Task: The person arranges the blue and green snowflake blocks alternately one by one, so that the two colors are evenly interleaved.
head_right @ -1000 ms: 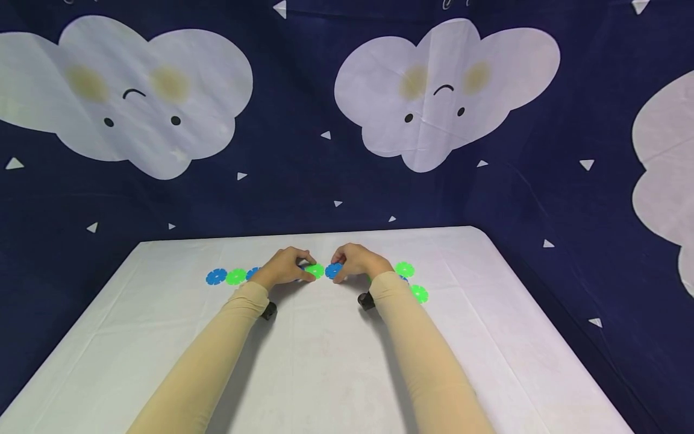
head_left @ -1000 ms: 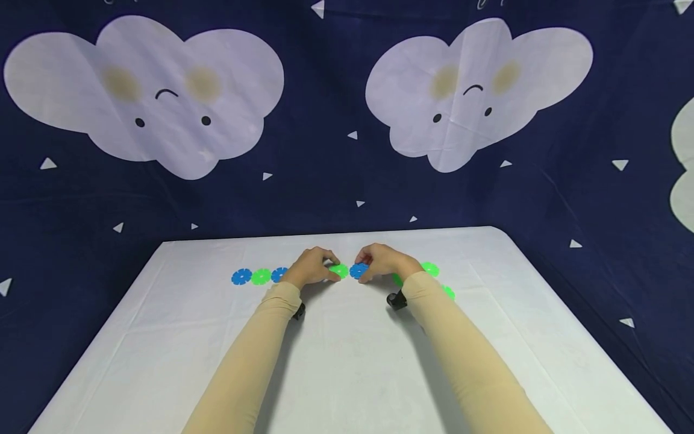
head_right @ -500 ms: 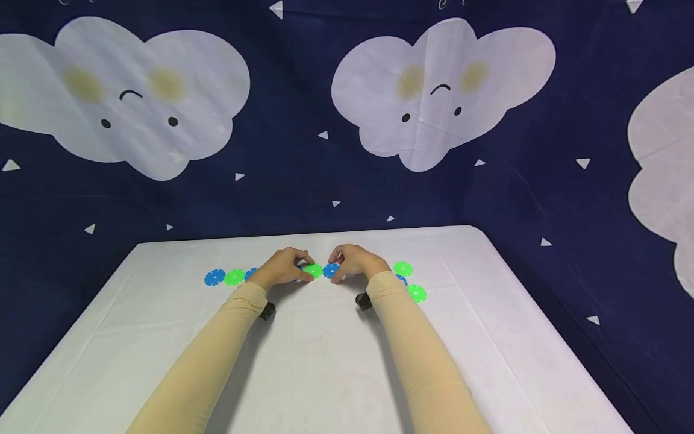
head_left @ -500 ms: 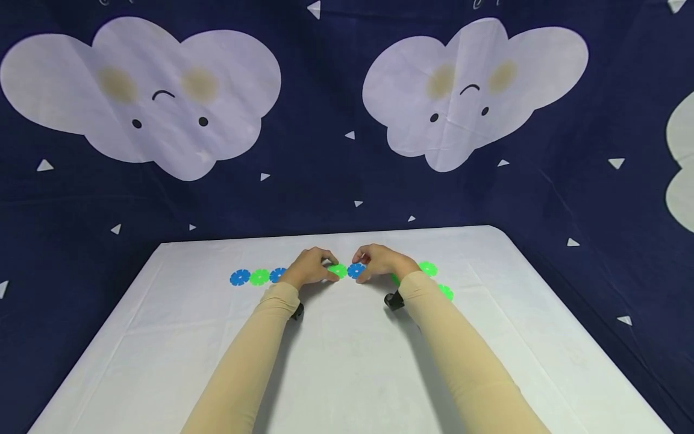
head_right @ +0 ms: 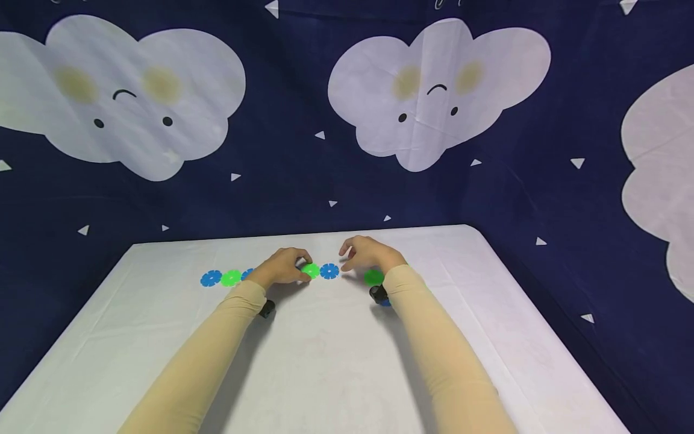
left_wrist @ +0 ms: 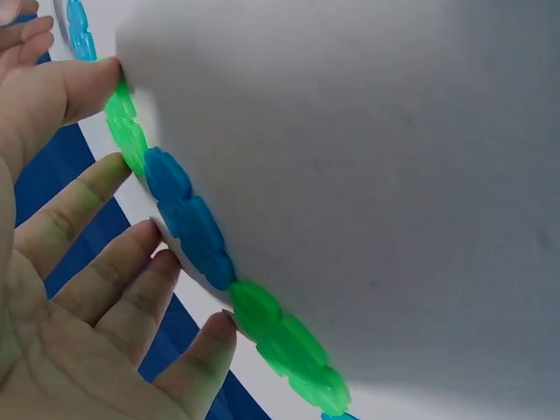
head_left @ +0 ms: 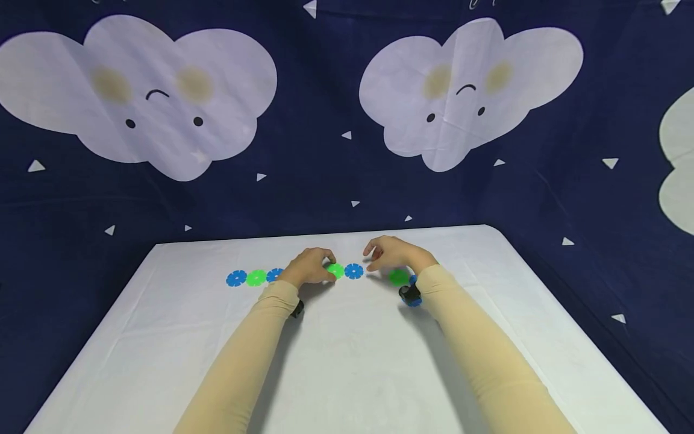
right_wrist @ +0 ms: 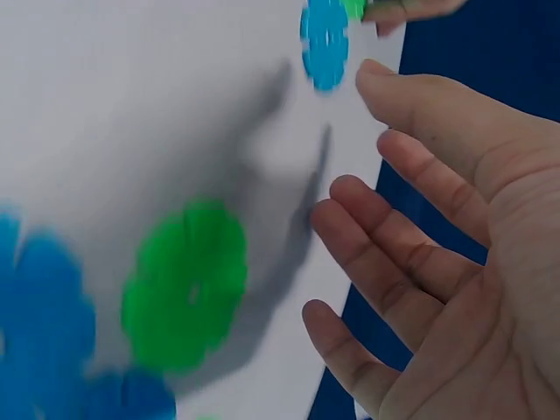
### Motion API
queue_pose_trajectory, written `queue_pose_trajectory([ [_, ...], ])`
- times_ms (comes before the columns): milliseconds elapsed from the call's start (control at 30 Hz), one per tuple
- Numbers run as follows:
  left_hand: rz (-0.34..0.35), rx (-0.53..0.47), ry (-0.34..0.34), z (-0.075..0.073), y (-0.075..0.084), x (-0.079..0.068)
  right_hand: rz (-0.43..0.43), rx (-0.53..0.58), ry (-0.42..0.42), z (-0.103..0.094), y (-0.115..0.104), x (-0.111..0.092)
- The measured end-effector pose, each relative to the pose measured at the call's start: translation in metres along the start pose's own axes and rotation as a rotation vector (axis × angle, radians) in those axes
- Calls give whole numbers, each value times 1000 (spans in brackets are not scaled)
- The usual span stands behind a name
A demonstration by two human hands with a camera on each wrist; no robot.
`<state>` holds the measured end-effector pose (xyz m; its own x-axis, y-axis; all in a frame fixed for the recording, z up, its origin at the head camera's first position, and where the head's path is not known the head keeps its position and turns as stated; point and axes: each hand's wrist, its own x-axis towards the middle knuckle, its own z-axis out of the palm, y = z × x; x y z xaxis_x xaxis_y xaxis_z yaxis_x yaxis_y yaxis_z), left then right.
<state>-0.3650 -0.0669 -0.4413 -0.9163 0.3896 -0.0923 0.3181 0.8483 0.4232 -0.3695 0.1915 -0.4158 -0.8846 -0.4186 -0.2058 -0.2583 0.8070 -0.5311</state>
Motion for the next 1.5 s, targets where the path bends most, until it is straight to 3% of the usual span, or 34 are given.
queue_pose_trajectory([
  [233, 44, 23, 8, -1, 4, -3, 41, -69, -15, -12, 16, -22],
  [533, 73, 2, 27, 4, 13, 2, 13, -97, 24, -2, 39, -45],
  [1100, 59, -75, 72, 13, 24, 2, -22, -161, 122, 8, 41, -48],
  [1500, 36, -51, 104, 25, 33, 6, 95, -136, 102, 7, 38, -47],
])
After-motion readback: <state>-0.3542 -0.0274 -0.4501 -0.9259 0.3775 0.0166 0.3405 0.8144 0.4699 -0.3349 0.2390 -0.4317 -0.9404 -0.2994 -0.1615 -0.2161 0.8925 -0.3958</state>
